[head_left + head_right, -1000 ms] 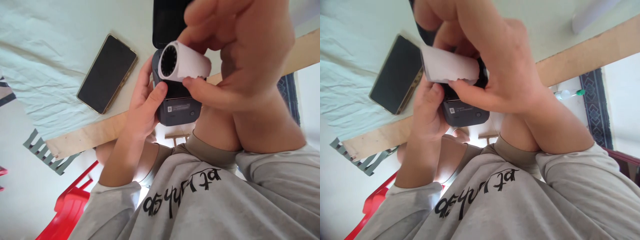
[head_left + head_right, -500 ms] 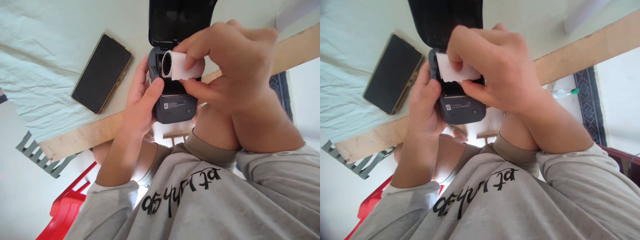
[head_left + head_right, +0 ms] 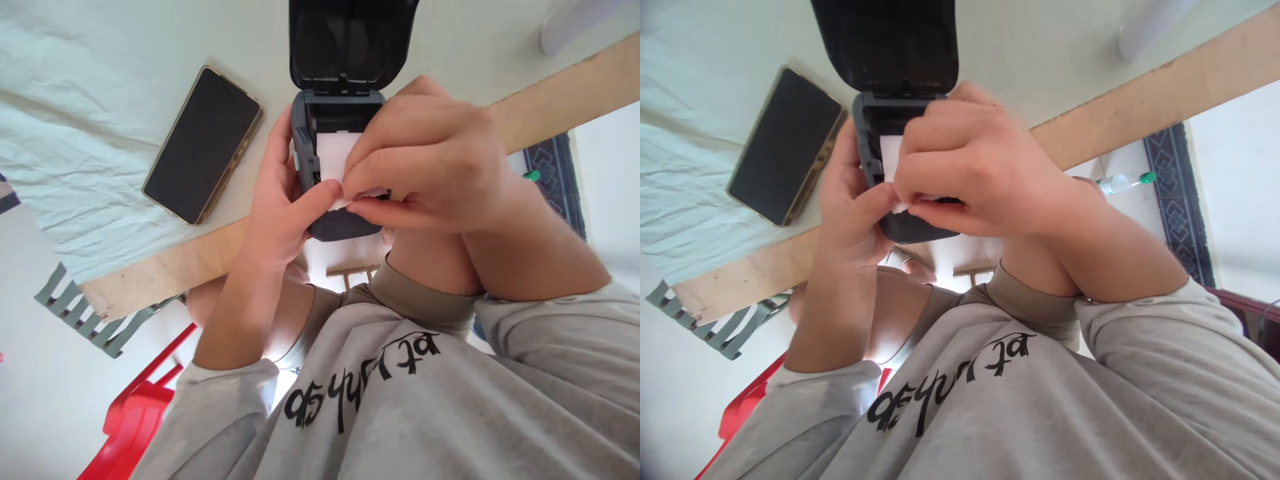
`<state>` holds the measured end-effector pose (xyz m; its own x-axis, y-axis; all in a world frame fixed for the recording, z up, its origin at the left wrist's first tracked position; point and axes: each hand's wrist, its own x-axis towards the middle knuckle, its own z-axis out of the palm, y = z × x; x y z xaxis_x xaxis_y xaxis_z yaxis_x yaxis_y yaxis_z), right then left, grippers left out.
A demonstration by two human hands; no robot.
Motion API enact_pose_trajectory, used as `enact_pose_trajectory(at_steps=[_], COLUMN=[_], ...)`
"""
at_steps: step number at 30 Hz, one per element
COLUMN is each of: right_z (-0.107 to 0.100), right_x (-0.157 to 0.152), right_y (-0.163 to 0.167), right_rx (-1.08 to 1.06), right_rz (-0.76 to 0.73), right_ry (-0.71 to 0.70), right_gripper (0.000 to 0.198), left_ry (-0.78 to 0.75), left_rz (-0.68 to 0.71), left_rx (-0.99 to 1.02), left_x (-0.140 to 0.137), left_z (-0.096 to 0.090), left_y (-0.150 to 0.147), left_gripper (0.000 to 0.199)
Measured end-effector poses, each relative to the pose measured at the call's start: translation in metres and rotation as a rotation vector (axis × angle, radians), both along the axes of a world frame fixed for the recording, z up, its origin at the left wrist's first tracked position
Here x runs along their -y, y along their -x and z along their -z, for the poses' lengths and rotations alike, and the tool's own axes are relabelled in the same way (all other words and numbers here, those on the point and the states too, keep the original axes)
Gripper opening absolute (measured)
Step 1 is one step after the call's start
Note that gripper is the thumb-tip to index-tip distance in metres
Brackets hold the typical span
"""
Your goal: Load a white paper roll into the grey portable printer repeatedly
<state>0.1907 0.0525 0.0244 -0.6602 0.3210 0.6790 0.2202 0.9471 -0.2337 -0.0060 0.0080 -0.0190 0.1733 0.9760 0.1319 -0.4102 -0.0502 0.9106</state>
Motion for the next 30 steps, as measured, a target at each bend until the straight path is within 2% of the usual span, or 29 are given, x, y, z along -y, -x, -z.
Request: enact_pose_trajectory(at_steps=[3,6,7,9,11,14,17,20,23,27,30], right_z=[-0.007,-0.007,-0.004,0.001,0.003,-0.004,-0.014,-0.016,-0.012,-0.008,-0.005], right_x=[0.000,-0.002,-0.003,-0.006,-0.006,0.000,0.006,0.004,-0.001,-0.006,-0.010], right_y=[-0.007,-0.016,-0.018,-0.020,-0.017,-0.010,-0.006,-0.007,-0.007,-0.006,-0.006], right_rx=[-0.103,-0.156,-0.180,-0.194,-0.267,-0.384,-0.244,-0.011,0.085,0.112,0.135], right_rz=[-0.013,0.291,0.414,0.514,0.477,0.449,0.391,0.228,0.111,0.094,0.093], right_ry=[0.074,0.223,0.260,0.318,0.353,0.428,0.512,0.472,0.452,0.496,0.466], right_gripper=[0.023,0.029,0.038,0.056,0.058,0.041,0.040,0.052,0.060,0.065,0.069], left_ry=[-0.006,-0.034,-0.049,-0.079,-0.090,-0.077,-0.001,0.031,-0.003,0.057,0.145], left_rz=[0.002,0.004,0.008,0.026,0.013,-0.032,-0.063,-0.031,-0.017,-0.066,-0.083], left_rx=[0.000,-0.009,-0.019,-0.046,-0.058,-0.079,-0.111,-0.094,-0.034,-0.003,0.010], left_x=[0.004,0.002,0.000,-0.003,-0.004,0.000,0.004,0.006,0.006,0.010,0.013], left_z=[0.001,0.005,0.007,0.009,0.010,0.007,0.001,-0.003,-0.004,-0.007,-0.014], left_y=[0.001,0.002,0.003,0.004,0.005,0.004,0.002,0.001,-0.002,-0.009,-0.012], left_gripper=[0.055,0.065,0.068,0.070,0.070,0.072,0.067,0.068,0.064,0.045,0.043])
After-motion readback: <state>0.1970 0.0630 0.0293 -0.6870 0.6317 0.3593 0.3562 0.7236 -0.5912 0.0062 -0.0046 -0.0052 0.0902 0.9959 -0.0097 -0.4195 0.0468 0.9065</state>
